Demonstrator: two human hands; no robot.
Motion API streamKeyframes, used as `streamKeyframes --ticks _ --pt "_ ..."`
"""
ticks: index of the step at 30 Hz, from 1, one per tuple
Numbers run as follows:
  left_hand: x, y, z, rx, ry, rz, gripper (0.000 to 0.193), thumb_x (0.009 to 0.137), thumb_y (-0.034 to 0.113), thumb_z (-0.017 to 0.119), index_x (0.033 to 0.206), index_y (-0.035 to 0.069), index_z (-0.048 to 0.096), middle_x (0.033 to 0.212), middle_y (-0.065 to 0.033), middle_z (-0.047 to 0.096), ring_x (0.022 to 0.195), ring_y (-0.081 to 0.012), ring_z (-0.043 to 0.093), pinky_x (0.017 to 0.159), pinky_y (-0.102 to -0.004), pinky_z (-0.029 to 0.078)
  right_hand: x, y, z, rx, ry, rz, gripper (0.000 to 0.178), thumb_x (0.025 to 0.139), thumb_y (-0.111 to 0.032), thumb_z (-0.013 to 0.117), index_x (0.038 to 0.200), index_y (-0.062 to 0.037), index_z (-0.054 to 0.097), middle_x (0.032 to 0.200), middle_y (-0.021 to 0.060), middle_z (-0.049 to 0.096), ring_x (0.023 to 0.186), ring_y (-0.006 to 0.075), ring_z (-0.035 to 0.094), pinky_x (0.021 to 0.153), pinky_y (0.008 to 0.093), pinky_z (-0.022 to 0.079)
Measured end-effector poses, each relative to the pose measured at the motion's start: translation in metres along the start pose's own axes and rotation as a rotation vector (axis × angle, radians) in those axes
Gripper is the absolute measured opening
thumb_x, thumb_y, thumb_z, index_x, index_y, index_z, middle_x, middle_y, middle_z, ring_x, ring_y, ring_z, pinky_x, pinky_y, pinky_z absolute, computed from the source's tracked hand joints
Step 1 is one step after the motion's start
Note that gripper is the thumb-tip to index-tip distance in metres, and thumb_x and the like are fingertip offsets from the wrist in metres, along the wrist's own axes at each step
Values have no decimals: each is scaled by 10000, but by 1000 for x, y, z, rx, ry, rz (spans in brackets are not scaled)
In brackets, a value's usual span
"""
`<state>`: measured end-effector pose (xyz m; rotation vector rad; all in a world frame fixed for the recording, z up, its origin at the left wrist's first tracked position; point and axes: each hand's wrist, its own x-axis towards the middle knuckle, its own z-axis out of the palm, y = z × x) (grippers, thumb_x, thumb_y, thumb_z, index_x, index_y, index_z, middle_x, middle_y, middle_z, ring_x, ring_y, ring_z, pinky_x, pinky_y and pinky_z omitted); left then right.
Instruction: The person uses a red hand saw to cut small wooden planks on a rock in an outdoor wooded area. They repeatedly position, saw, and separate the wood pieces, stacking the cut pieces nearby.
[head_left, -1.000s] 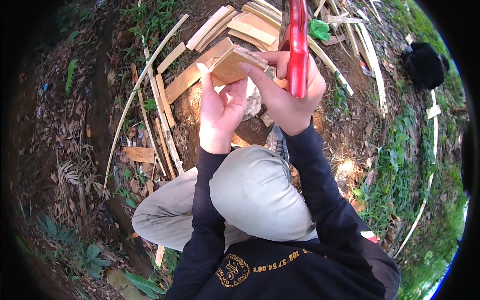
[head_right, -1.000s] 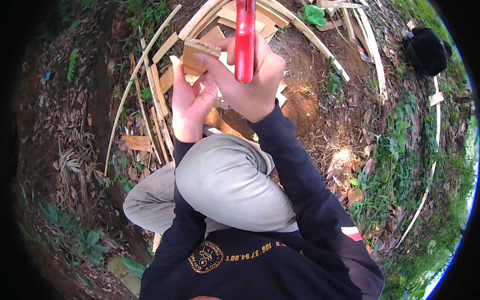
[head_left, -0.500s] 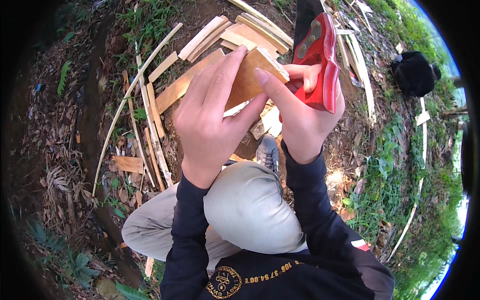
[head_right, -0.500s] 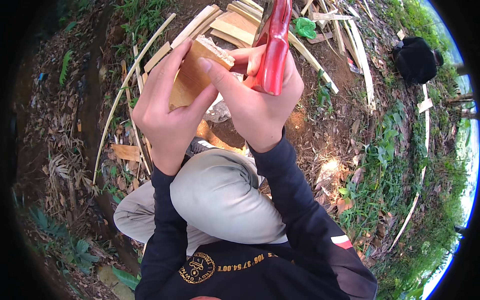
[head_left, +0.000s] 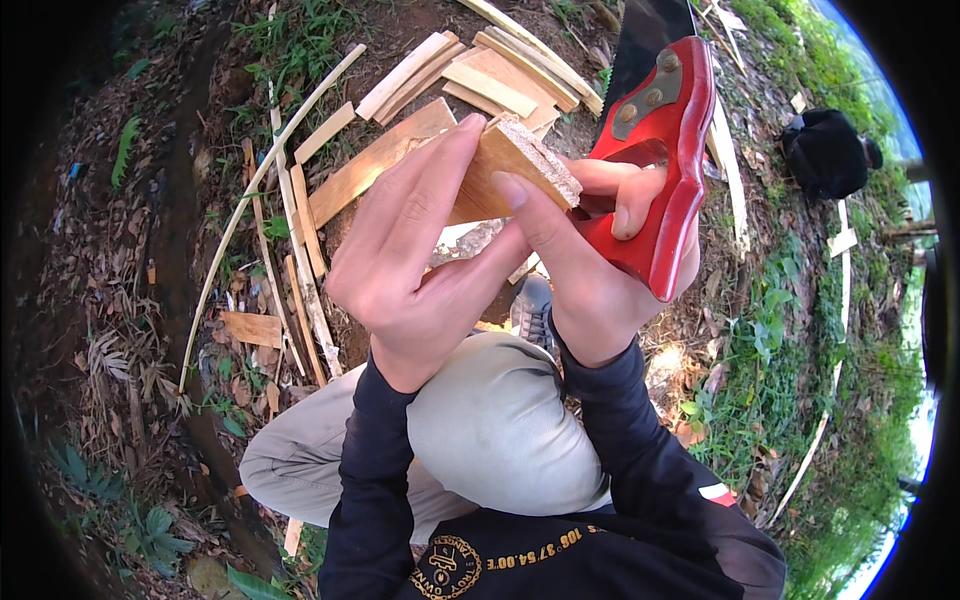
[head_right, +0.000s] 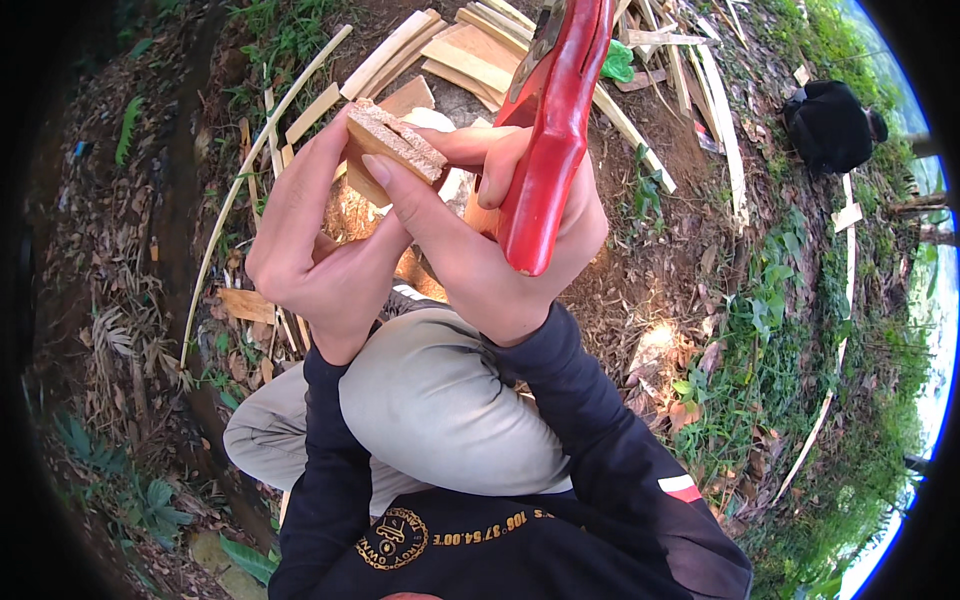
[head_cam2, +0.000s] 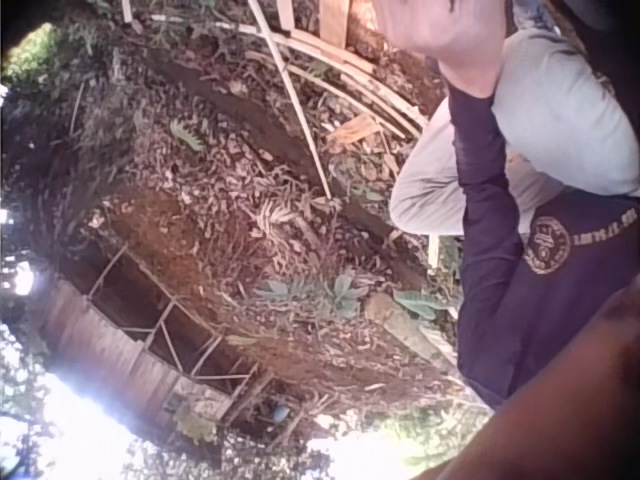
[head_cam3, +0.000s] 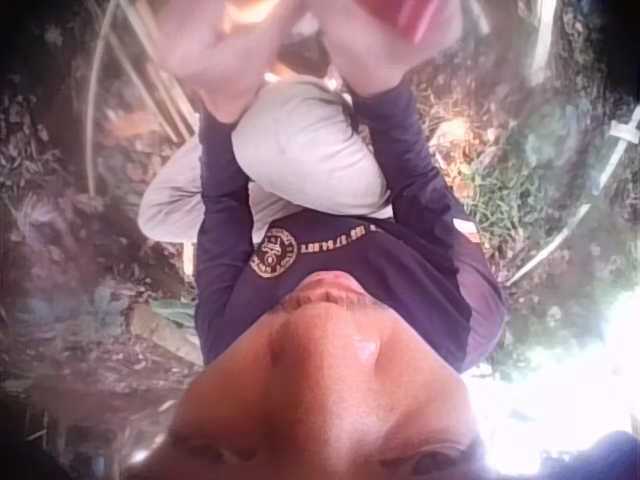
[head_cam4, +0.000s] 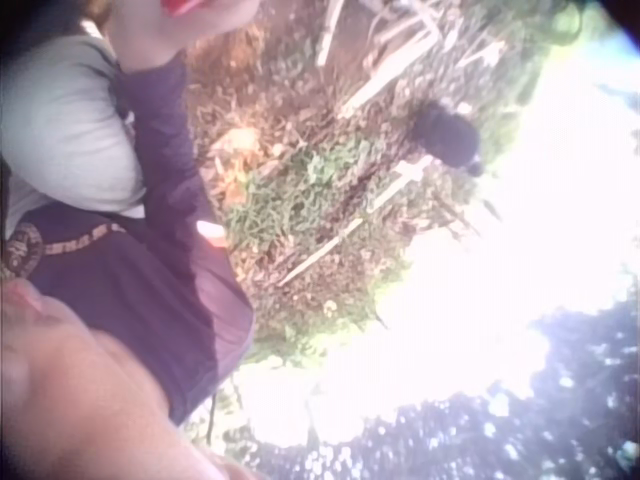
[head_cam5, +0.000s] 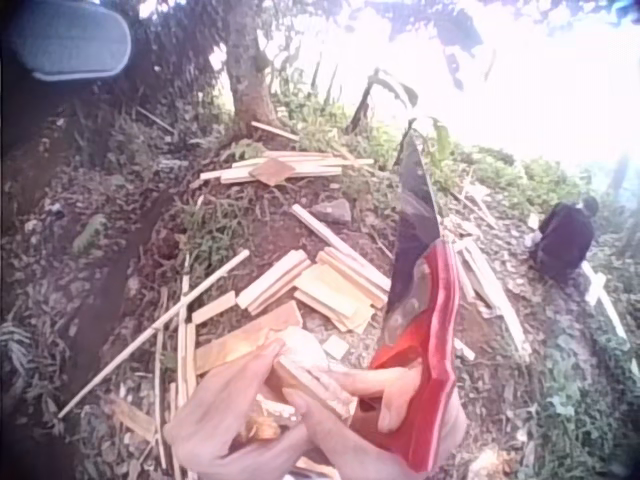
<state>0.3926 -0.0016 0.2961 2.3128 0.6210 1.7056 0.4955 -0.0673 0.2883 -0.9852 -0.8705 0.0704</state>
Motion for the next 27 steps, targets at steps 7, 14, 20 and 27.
streamKeyframes --ticks 7,14,20,27 --pt "5 4 1 44 -27 34 611 594 39 861 1188 77 723 1117 -121 715 933 -247 716 779 -325 583 1 -2 0 -15 45 25 447 668 58 879 825 -56 476 822 68 655 808 152 684 720 280 549" --pt "7 -13 11 104 -76 202 611 607 73 853 1200 141 727 1166 -97 694 905 -227 710 755 -315 593 5 12 6 21 113 60 401 687 2 879 802 -65 501 846 81 694 730 107 673 653 253 548" --pt "-2 -23 21 76 -58 135 567 637 76 849 1189 119 726 1176 -113 684 937 -233 716 767 -315 595 5 28 7 -82 71 22 361 709 -1 862 813 -55 521 851 73 705 690 96 659 624 253 534" --pt "-17 -82 47 -140 10 -47 520 698 63 846 1195 77 694 1176 -112 673 1051 -252 685 859 -332 581 18 74 8 35 -173 174 335 734 -45 865 880 -1 567 996 117 741 787 121 688 703 258 552"
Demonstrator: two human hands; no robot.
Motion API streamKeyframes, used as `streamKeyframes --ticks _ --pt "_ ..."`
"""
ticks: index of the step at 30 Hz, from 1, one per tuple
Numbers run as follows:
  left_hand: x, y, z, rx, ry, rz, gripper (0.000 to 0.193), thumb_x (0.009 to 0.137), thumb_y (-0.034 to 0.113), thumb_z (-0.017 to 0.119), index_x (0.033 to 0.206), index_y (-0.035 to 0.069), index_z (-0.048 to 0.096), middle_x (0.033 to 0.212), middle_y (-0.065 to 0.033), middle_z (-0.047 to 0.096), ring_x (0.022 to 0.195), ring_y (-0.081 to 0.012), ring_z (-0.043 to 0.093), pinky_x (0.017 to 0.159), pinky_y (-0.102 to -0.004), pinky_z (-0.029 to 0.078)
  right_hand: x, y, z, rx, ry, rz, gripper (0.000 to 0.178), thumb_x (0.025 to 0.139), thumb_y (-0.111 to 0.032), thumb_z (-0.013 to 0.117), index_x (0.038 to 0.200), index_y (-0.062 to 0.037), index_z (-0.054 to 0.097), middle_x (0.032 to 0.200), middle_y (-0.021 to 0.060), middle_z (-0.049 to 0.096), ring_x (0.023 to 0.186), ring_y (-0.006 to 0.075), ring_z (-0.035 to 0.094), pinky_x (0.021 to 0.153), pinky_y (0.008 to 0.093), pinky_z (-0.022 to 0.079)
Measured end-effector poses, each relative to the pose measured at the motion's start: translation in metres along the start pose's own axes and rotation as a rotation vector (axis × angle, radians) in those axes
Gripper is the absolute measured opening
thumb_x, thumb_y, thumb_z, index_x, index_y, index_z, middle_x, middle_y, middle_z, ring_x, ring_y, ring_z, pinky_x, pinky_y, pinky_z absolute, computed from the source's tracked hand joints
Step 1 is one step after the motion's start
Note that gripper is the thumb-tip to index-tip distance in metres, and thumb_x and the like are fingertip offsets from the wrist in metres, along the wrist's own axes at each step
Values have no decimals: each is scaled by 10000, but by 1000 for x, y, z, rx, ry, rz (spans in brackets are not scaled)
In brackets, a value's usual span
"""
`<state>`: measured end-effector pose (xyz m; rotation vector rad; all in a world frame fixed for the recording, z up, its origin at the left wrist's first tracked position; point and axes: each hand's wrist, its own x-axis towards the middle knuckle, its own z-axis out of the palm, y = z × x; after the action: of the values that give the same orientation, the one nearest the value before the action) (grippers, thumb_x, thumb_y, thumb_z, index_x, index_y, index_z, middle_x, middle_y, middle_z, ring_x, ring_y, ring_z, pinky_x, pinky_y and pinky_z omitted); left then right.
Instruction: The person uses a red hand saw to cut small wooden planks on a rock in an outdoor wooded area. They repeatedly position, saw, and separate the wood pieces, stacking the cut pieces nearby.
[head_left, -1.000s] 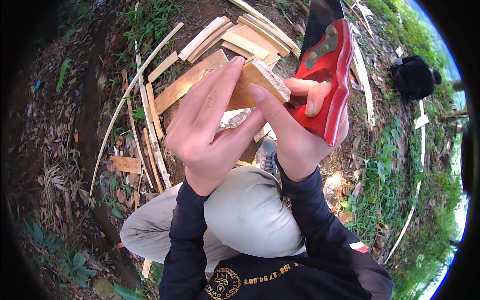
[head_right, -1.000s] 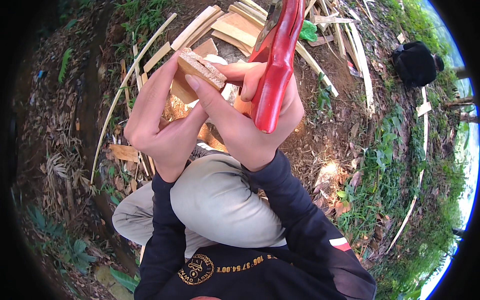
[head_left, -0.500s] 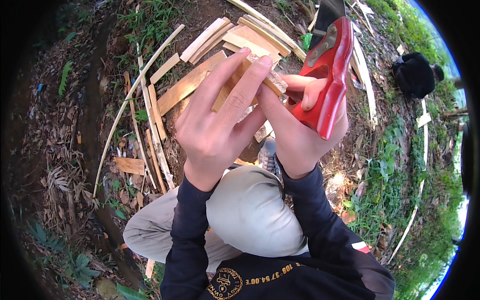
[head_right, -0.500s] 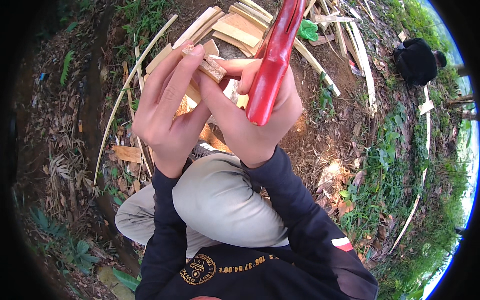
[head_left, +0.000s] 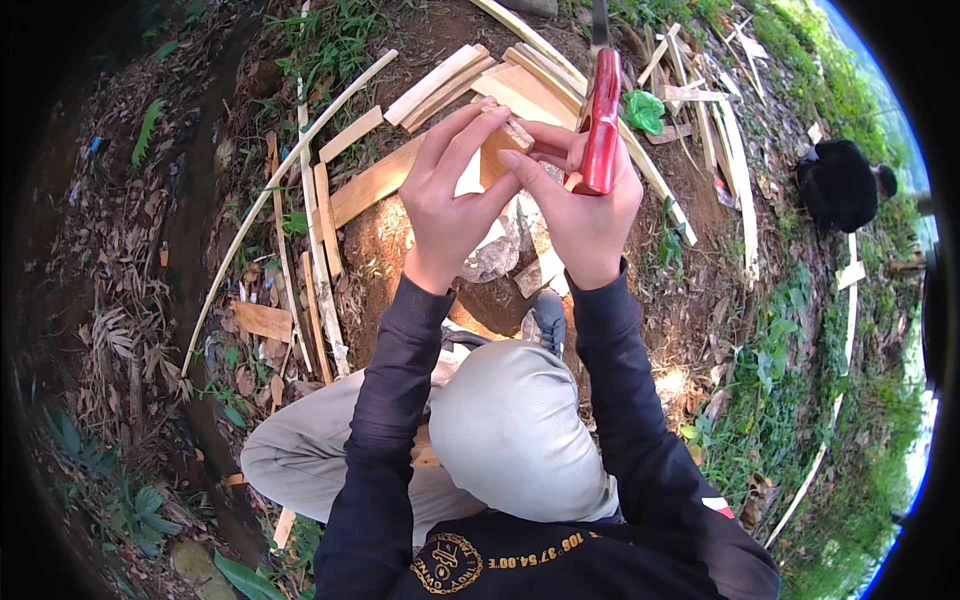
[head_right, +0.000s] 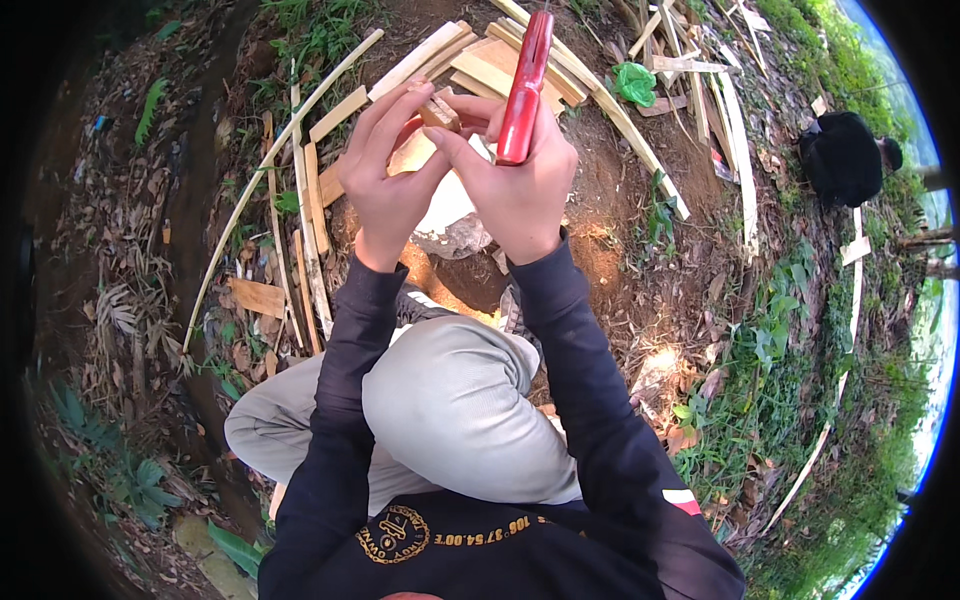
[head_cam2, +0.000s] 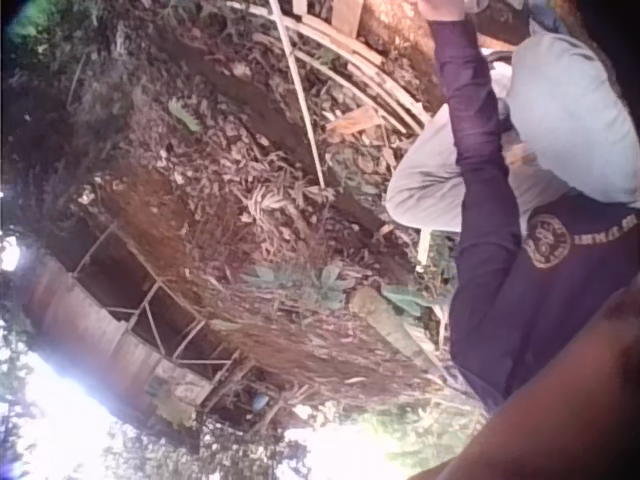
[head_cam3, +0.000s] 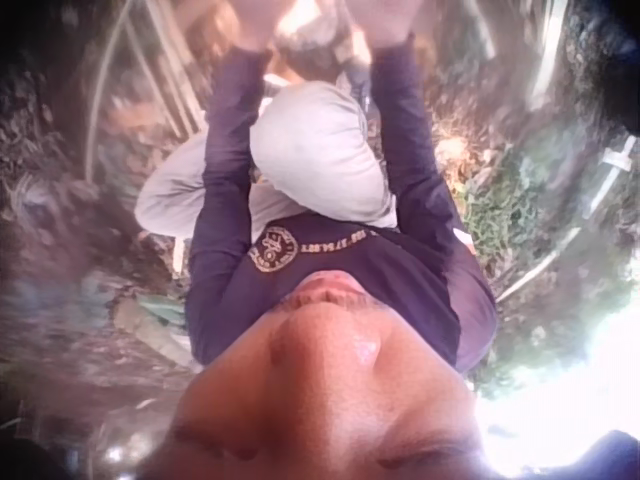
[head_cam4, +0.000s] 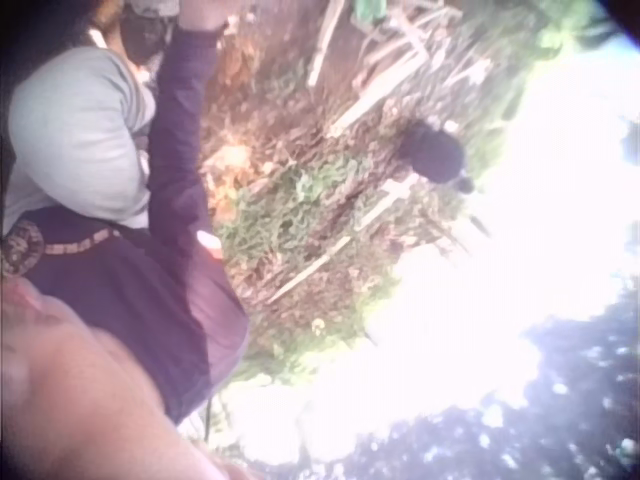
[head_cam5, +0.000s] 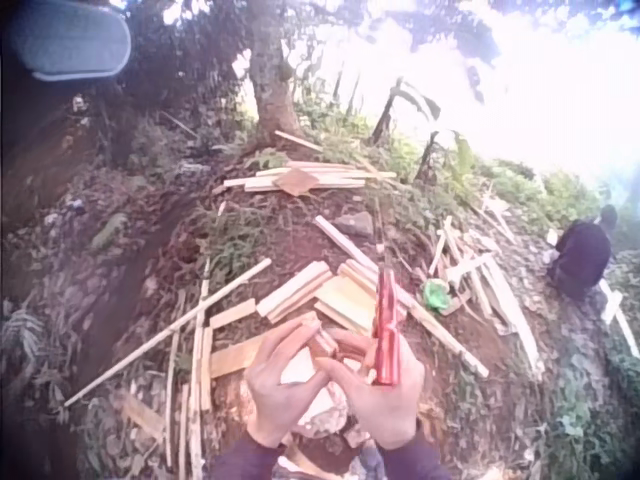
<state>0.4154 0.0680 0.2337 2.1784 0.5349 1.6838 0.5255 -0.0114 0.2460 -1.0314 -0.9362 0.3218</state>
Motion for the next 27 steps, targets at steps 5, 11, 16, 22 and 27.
streamKeyframes --ticks 5,11,16,22,27 --pt "4 -8 -5 -201 71 -271 512 780 19 815 1254 -2 624 1229 -131 631 1041 -219 687 874 -312 591 -15 31 -12 -71 -30 -28 356 724 -100 881 925 -20 598 1026 78 738 716 85 629 661 255 520" --pt "12 -9 -20 -520 247 -556 506 829 45 798 1273 -53 575 1248 -163 559 1024 -215 686 846 -282 593 -21 8 -6 -610 -146 -84 375 719 -165 882 1043 -86 710 699 10 574 567 143 564 573 287 475" --pt "2 -12 -28 -485 290 -654 582 831 144 820 1303 -37 531 1238 -162 551 1002 -209 675 844 -310 576 -24 6 4 -690 -221 -101 270 758 -100 808 986 -70 667 822 70 718 686 229 705 633 326 529" --pt "-8 -5 -74 496 -262 60 806 724 325 837 1391 52 477 1391 -138 489 1335 -314 470 1138 -518 363 11 -4 2 -814 -452 -61 308 737 -100 801 972 -23 617 880 107 744 693 245 714 659 340 549" --pt "-24 -22 -38 483 -402 314 507 789 136 675 1283 41 609 1345 -81 581 1283 -239 547 1088 -423 455 26 -12 13 -781 -489 -29 207 723 -128 756 794 -57 574 574 64 514 508 186 503 558 333 455"
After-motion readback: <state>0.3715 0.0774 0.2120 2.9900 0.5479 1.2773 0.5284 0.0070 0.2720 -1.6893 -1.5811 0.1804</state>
